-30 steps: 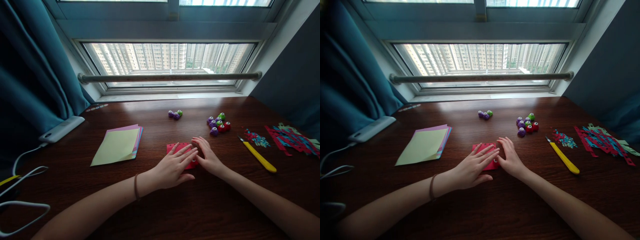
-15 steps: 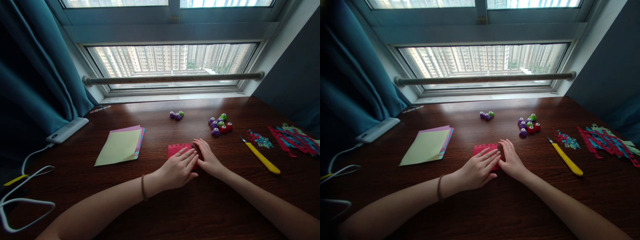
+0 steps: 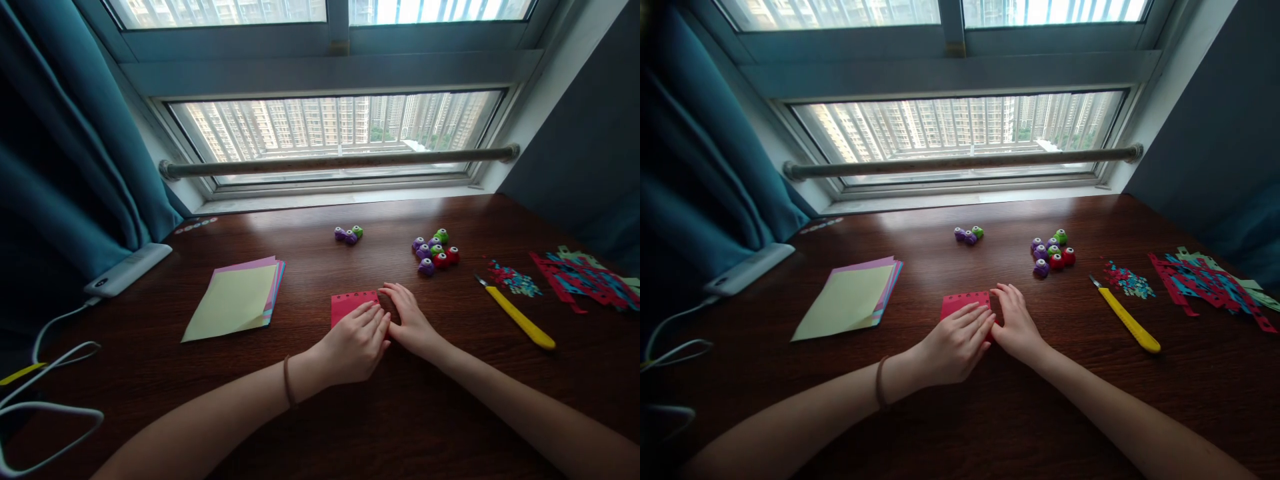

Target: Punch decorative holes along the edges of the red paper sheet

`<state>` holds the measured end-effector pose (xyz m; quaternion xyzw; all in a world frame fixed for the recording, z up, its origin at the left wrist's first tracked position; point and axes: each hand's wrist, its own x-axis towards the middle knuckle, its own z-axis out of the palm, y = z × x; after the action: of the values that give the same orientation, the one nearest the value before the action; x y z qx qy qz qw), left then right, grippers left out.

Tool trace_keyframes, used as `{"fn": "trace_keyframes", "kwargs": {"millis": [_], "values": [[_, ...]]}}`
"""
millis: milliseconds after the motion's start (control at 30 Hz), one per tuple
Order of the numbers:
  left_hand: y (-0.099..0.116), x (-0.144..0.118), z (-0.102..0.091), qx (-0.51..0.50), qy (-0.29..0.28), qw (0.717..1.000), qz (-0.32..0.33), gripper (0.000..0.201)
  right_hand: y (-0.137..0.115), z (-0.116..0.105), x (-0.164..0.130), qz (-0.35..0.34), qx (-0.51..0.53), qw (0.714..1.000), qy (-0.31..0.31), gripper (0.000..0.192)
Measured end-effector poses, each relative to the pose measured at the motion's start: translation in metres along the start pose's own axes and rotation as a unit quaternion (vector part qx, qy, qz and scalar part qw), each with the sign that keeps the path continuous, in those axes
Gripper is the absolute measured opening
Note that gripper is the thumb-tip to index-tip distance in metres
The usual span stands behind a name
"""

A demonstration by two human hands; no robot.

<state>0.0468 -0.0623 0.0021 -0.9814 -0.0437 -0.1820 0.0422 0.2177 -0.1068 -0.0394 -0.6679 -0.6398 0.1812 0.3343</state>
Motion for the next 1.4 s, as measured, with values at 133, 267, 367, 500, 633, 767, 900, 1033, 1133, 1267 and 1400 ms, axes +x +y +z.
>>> {"fn": "trace_keyframes", "kwargs": {"millis": [133, 267, 367, 500, 633, 767, 900, 1033, 1133, 1267, 1400], "values": [[-0.001, 0.001, -0.002, -0.027, -0.004, 0.999, -0.018, 0.037, 0.0, -0.002, -0.001, -0.001, 0.015, 1.0, -0.001, 0.05], [-0.007, 0.005, -0.007, -0.059, -0.012, 0.998, -0.034, 0.036, 0.0, -0.002, -0.002, 0.003, 0.041, 0.999, 0.012, 0.046], [-0.013, 0.005, -0.014, -0.084, -0.03, 0.995, -0.047, 0.04, 0.0, -0.002, -0.002, 0.003, 0.052, 0.998, 0.022, 0.046], [-0.021, -0.003, -0.018, -0.116, -0.077, 0.985, -0.101, 0.059, -0.002, -0.013, 0.0, 0.04, 0.133, 0.989, 0.044, 0.047], [-0.027, -0.017, -0.012, -0.122, -0.097, 0.98, -0.128, 0.064, -0.009, -0.032, 0.0, 0.029, 0.161, 0.985, -0.061, 0.041], [-0.029, -0.029, -0.003, -0.131, -0.111, 0.976, -0.132, 0.064, -0.019, -0.044, -0.002, -0.051, 0.069, 0.986, -0.145, 0.03], [-0.027, -0.033, 0.003, -0.138, -0.114, 0.975, -0.132, 0.061, -0.014, -0.051, 0.004, -0.031, 0.127, 0.978, -0.161, 0.021], [-0.028, -0.035, 0.004, -0.14, -0.111, 0.976, -0.123, 0.06, -0.001, -0.057, 0.014, 0.04, 0.213, 0.958, -0.188, 0.032], [-0.03, -0.036, 0.003, -0.138, -0.106, 0.978, -0.113, 0.065, 0.001, -0.056, 0.016, 0.045, 0.221, 0.955, -0.193, 0.032], [-0.029, -0.038, 0.002, -0.124, -0.072, 0.986, -0.085, 0.065, -0.005, -0.048, 0.011, 0.03, 0.228, 0.957, -0.178, 0.031], [-0.027, -0.042, 0.001, -0.089, 0.013, 0.996, -0.025, 0.034, -0.013, -0.042, 0.006, 0.021, 0.246, 0.952, -0.179, 0.031]]}}
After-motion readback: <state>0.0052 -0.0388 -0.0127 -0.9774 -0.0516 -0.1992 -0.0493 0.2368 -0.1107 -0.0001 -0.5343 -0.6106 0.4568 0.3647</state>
